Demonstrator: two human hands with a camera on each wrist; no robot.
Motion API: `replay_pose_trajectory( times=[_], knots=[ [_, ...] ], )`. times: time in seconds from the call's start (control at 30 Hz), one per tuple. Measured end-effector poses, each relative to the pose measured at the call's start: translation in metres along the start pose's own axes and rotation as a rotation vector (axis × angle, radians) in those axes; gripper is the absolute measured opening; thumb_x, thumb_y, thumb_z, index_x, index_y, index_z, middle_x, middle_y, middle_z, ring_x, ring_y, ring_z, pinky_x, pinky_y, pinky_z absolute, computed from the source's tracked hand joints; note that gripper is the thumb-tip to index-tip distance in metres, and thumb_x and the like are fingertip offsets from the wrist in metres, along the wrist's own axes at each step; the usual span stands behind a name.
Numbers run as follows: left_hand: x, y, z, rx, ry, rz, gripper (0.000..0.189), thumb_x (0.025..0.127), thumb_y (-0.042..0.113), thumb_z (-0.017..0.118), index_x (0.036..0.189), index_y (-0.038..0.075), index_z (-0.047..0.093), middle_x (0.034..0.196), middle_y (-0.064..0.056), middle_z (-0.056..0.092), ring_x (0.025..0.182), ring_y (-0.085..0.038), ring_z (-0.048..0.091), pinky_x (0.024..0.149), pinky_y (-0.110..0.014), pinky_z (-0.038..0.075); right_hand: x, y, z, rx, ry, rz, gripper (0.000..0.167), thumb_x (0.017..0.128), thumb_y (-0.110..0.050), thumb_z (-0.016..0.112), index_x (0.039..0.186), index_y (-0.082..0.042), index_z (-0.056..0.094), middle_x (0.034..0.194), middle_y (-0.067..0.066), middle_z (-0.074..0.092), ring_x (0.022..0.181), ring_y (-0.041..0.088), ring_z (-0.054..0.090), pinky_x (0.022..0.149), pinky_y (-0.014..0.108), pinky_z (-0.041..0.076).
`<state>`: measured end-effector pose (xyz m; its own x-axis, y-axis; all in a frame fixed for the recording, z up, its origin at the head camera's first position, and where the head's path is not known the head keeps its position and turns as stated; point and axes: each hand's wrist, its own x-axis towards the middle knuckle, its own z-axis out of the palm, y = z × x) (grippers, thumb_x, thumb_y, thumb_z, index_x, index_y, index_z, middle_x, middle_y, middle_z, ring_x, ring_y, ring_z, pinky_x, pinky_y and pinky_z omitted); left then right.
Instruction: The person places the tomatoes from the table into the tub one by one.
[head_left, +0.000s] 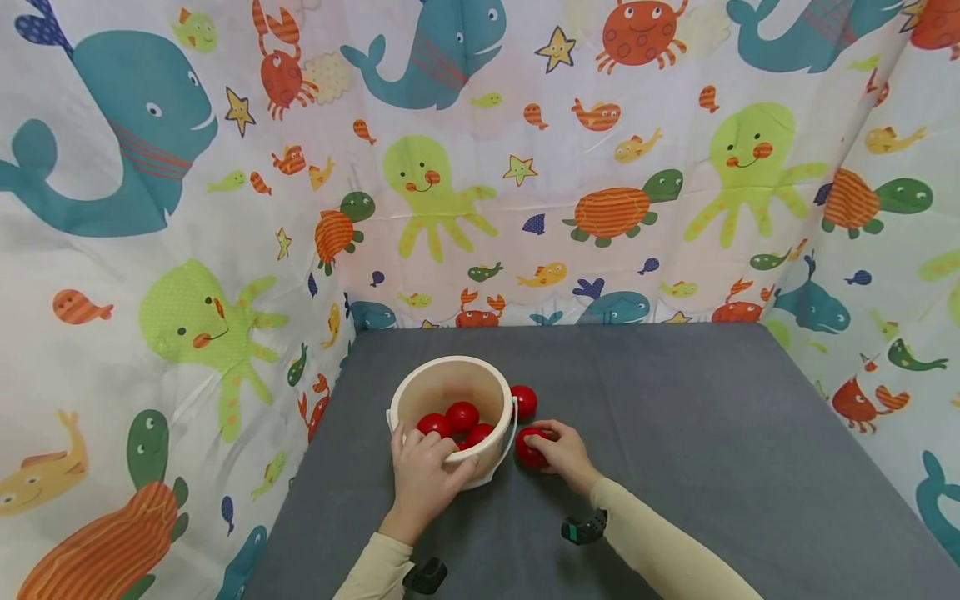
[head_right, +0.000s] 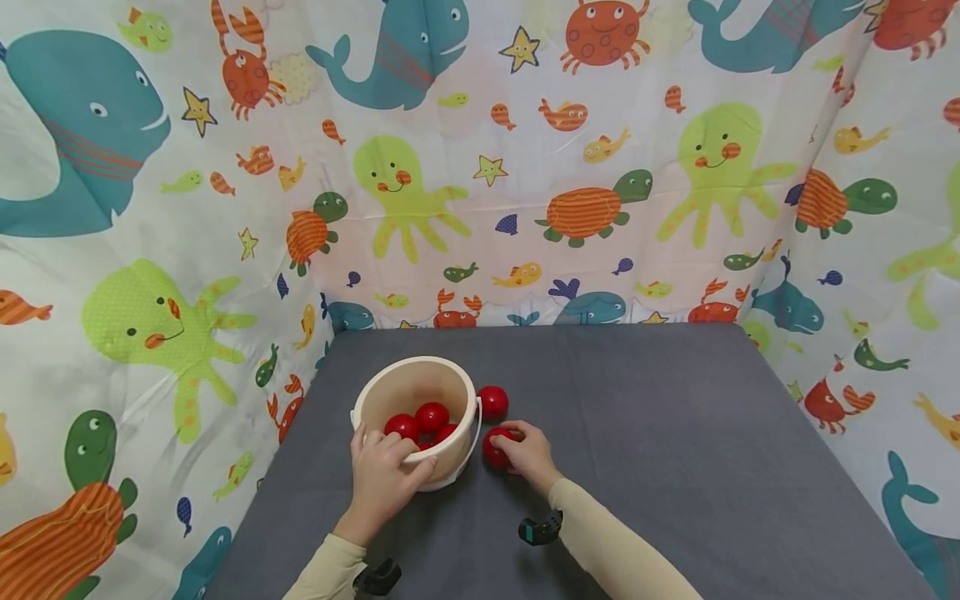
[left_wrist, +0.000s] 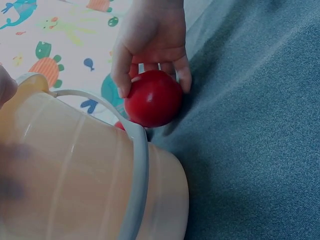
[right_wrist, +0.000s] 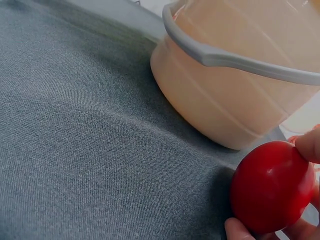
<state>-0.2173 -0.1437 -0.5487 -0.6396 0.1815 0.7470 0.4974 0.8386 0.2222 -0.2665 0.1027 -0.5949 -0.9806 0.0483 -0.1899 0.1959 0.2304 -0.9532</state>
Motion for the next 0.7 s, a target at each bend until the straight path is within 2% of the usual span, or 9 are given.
replay_pose_trajectory(
  times=[0.43, 0.7],
  knots=[
    [-0.001, 0.0, 0.001, -0.003, -0.004, -0.004, 0.02, 0.074, 0.035, 0.083, 0.068, 0.019, 0.071, 0.068, -0.002, 0.066, 0.075, -0.027, 0.058, 0.106, -0.079, 0.037, 0.0, 0.004, -0.009, 0.016, -0.018, -0.017, 0.042, 0.096, -0.019, 0.072, 0.134, 0.0, 0.065, 0.129, 0.025, 0.069, 0.104, 0.034, 0.069, 0.072, 0.045, 0.066],
    [-0.001, -0.001, 0.002, 0.007, -0.01, -0.006, 0.02, 0.073, 0.035, 0.083, 0.069, 0.019, 0.072, 0.07, -0.002, 0.068, 0.077, -0.027, 0.059, 0.107, -0.078, 0.037, 0.002, 0.005, -0.017, 0.032, 0.003, -0.019, 0.042, 0.096, -0.018, 0.072, 0.133, 0.003, 0.066, 0.126, 0.026, 0.07, 0.1, 0.032, 0.07, 0.069, 0.046, 0.066]
  ],
)
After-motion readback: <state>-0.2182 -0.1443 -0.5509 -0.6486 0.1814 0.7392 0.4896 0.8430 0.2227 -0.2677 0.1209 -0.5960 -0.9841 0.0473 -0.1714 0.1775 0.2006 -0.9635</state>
